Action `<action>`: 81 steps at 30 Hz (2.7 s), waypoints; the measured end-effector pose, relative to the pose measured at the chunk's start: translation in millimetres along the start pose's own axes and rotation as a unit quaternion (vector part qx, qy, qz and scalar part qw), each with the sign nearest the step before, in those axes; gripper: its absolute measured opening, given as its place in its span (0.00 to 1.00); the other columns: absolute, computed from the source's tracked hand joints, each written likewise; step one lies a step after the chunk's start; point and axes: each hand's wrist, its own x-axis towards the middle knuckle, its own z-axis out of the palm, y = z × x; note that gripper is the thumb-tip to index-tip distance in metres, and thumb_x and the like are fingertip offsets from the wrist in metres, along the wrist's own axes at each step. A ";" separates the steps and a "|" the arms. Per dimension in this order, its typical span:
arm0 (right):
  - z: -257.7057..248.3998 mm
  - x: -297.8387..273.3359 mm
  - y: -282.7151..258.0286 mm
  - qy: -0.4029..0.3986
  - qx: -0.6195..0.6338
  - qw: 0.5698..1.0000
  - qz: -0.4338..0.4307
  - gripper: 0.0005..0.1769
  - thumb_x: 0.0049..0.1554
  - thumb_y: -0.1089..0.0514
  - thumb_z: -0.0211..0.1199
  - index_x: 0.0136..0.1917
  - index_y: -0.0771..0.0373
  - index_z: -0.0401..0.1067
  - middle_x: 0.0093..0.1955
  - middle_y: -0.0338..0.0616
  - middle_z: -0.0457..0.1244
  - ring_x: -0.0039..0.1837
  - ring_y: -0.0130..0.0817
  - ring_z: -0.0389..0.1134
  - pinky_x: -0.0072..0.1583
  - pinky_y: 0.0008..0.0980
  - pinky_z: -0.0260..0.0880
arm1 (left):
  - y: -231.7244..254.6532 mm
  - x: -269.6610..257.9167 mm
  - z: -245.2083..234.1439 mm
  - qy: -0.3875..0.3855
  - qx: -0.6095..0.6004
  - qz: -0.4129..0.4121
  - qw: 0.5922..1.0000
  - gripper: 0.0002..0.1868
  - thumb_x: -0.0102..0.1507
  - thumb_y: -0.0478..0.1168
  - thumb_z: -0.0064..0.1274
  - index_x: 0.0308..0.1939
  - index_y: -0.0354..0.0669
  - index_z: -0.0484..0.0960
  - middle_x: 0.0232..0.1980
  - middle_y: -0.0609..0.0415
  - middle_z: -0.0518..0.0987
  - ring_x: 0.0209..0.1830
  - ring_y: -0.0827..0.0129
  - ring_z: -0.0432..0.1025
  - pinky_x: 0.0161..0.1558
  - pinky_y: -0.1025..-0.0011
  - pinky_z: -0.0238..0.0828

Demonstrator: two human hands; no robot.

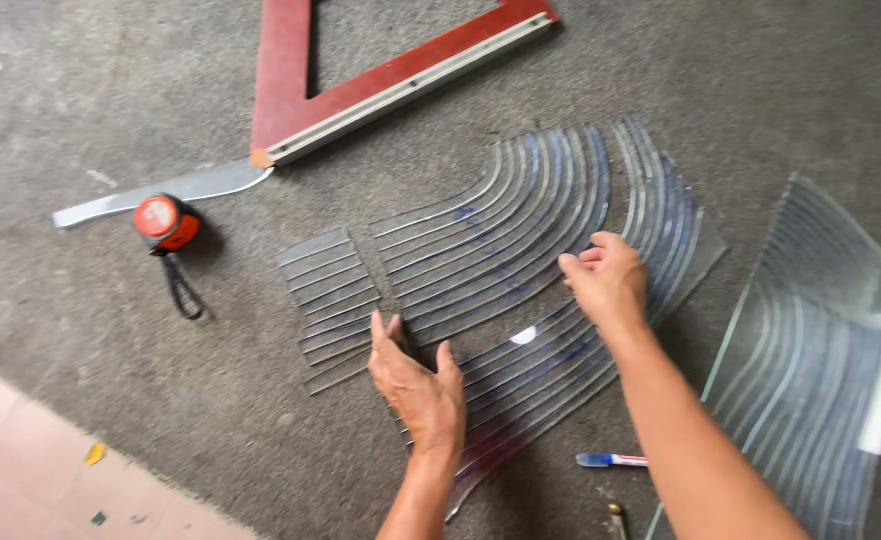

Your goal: Using a glass cutter and a square ruler to score and snap curved pieces of textured glass.

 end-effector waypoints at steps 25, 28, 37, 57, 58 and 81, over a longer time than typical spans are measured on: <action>-4.0 -5.4 -12.3 -0.001 0.091 0.995 0.033 0.32 0.57 0.64 0.65 0.72 0.72 0.61 0.45 0.47 0.66 0.42 0.34 0.72 0.44 0.22 0.75 | -3.3 -25.6 1.6 -0.019 -0.052 -0.012 0.998 0.49 0.56 0.29 0.58 0.77 0.31 0.49 0.73 0.31 0.67 0.78 0.46 0.57 0.77 0.52 0.46; 4.0 -0.6 -2.4 0.016 0.157 0.987 0.028 0.32 0.53 0.62 0.66 0.68 0.75 0.65 0.46 0.49 0.68 0.40 0.32 0.72 0.41 0.26 0.72 | 3.1 -24.5 -5.5 0.014 -0.050 0.027 0.998 0.45 0.54 0.28 0.57 0.74 0.24 0.56 0.69 0.37 0.74 0.77 0.47 0.59 0.75 0.57 0.51; -5.2 -1.5 -6.1 -0.025 0.155 0.986 0.054 0.37 0.53 0.64 0.67 0.74 0.68 0.60 0.47 0.46 0.66 0.45 0.34 0.73 0.49 0.27 0.77 | -12.0 -23.2 -1.4 -0.026 -0.003 0.014 1.000 0.49 0.55 0.35 0.61 0.77 0.36 0.53 0.70 0.44 0.73 0.77 0.55 0.58 0.74 0.55 0.50; 0.9 -50.0 43.3 -0.132 -0.193 0.831 -0.505 0.12 0.57 0.50 0.66 0.54 0.53 0.77 0.51 0.44 0.67 0.61 0.42 0.66 0.64 0.44 0.64 | -75.1 -21.0 -27.8 -0.173 0.246 0.132 0.944 0.33 0.46 0.54 0.72 0.52 0.57 0.76 0.51 0.58 0.71 0.55 0.58 0.66 0.51 0.58 0.63; 4.4 -50.3 43.2 -0.146 -0.227 0.818 -0.509 0.13 0.57 0.47 0.65 0.53 0.51 0.75 0.52 0.40 0.66 0.62 0.41 0.64 0.66 0.46 0.61 | -80.3 -17.9 -22.5 -0.186 0.263 0.123 0.939 0.33 0.45 0.58 0.73 0.48 0.58 0.75 0.49 0.60 0.70 0.55 0.59 0.66 0.54 0.57 0.63; 37.0 -32.9 51.1 -0.174 -0.132 0.873 -0.437 0.23 0.55 0.28 0.63 0.36 0.46 0.71 0.33 0.31 0.61 0.49 0.33 0.62 0.64 0.41 0.52 | -48.5 -2.4 -23.5 -0.120 0.222 0.238 0.938 0.19 0.70 0.56 0.41 0.28 0.55 0.72 0.27 0.59 0.69 0.36 0.62 0.69 0.40 0.63 0.59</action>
